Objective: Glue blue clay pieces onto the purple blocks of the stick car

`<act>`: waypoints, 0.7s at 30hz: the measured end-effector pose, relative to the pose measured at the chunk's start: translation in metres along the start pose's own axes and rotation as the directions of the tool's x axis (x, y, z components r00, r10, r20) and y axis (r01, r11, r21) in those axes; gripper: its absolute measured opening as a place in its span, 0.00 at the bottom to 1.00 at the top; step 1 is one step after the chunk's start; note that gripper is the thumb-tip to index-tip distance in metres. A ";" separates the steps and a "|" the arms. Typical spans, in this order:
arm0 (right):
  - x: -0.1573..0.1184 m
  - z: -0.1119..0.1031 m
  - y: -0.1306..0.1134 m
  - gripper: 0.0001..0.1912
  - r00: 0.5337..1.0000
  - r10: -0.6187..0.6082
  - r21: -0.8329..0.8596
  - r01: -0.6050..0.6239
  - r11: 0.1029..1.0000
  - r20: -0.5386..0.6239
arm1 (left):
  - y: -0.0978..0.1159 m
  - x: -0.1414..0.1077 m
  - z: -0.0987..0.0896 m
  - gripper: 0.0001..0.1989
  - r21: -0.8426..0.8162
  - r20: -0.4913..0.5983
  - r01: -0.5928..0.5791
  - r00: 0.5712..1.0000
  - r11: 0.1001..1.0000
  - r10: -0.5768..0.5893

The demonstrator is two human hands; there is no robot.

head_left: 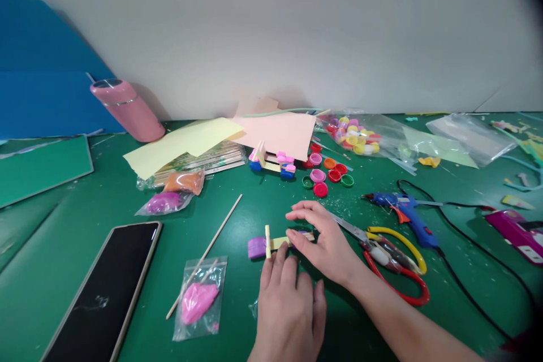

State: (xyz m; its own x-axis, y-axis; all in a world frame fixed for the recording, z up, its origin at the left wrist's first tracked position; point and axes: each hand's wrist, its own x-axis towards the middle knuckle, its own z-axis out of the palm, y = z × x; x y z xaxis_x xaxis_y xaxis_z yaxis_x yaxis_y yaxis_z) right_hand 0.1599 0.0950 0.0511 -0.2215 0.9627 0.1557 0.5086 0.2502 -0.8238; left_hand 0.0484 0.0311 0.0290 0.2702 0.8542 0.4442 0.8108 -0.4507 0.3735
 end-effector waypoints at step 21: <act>-0.001 0.001 0.005 0.10 1.000 0.011 0.045 -0.011 0.999 -0.001 | -0.002 -0.004 0.002 0.07 0.002 0.067 -0.007 0.998 1.000 0.007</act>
State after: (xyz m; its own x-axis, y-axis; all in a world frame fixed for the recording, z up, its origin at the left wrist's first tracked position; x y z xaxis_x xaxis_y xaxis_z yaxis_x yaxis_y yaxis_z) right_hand 0.1619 0.0956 0.0468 -0.2150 0.9655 0.1467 0.4732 0.2344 -0.8492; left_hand 0.0468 0.0291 0.0252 0.3097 0.8665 0.3913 0.8099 -0.4561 0.3688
